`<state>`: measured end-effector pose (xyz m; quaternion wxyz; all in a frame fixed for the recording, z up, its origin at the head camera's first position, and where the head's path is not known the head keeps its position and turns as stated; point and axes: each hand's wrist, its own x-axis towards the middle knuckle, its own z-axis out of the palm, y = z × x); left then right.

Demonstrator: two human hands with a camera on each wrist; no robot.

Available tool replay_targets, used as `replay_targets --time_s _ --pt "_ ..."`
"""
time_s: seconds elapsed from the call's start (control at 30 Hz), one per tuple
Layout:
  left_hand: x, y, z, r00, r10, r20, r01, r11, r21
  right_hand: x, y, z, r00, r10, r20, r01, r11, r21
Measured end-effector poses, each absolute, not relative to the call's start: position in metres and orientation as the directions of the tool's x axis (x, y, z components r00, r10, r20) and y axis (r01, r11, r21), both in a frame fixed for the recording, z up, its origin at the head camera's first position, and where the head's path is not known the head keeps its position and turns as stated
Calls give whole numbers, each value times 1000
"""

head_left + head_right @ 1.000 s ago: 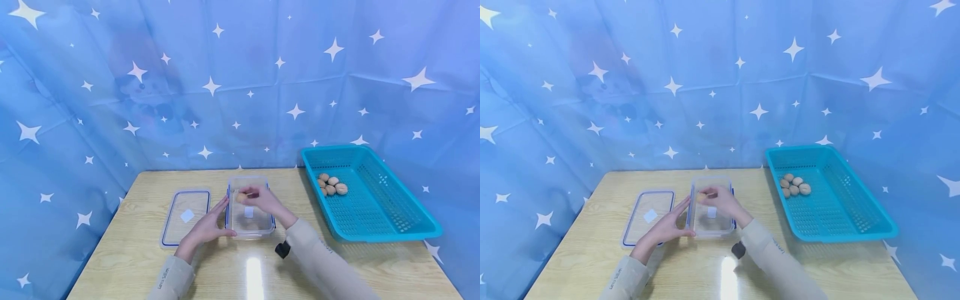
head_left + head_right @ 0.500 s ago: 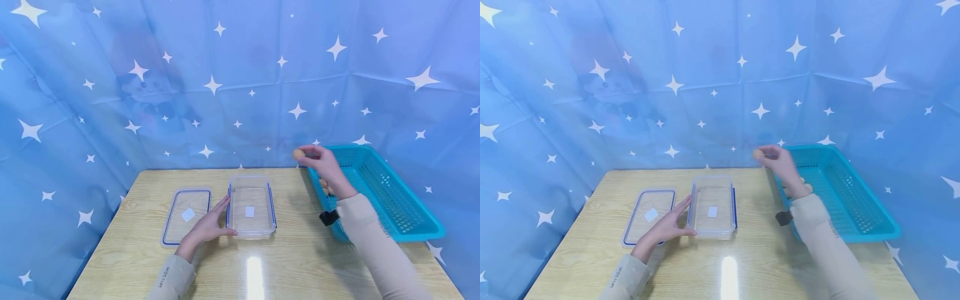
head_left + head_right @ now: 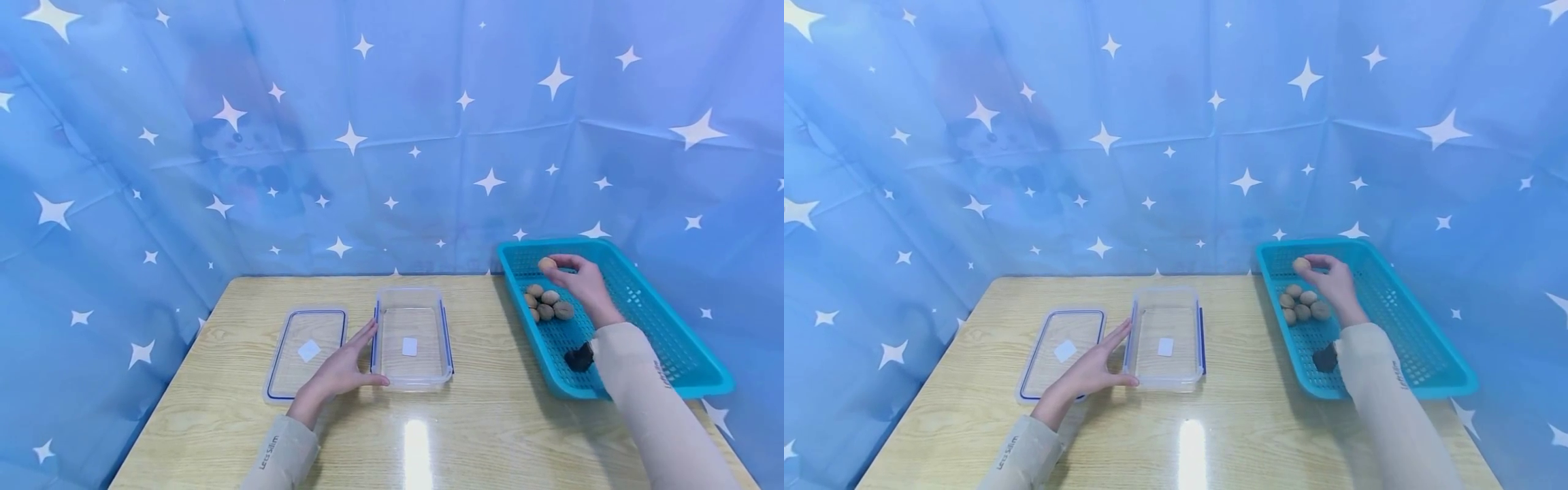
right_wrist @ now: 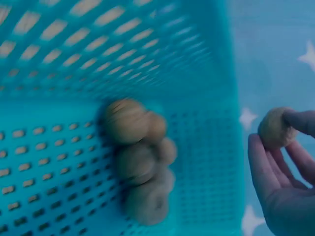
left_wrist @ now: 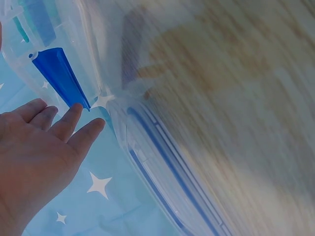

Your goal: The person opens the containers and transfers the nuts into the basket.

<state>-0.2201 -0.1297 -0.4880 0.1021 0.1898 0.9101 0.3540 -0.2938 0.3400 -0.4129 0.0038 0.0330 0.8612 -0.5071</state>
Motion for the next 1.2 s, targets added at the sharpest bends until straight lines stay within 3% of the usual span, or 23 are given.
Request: replay_targets --time_s 0.4,0.83,1.03,1.2 --pt "-219 -126 -489 -903 426 -57 279 681 677 -305 369 -456 -986 -14 -165 125 593 -796" --pt "-218 -126 -485 -899 435 -53 289 680 674 -309 370 -463 -976 11 -216 148 762 -631" --pt "-219 -125 -488 -901 431 -53 287 682 673 -304 369 -456 -974 10 -228 165 724 -670" --pt "-221 -125 -484 -905 419 -75 281 720 635 -302 370 -448 -990 17 -142 110 722 -683"
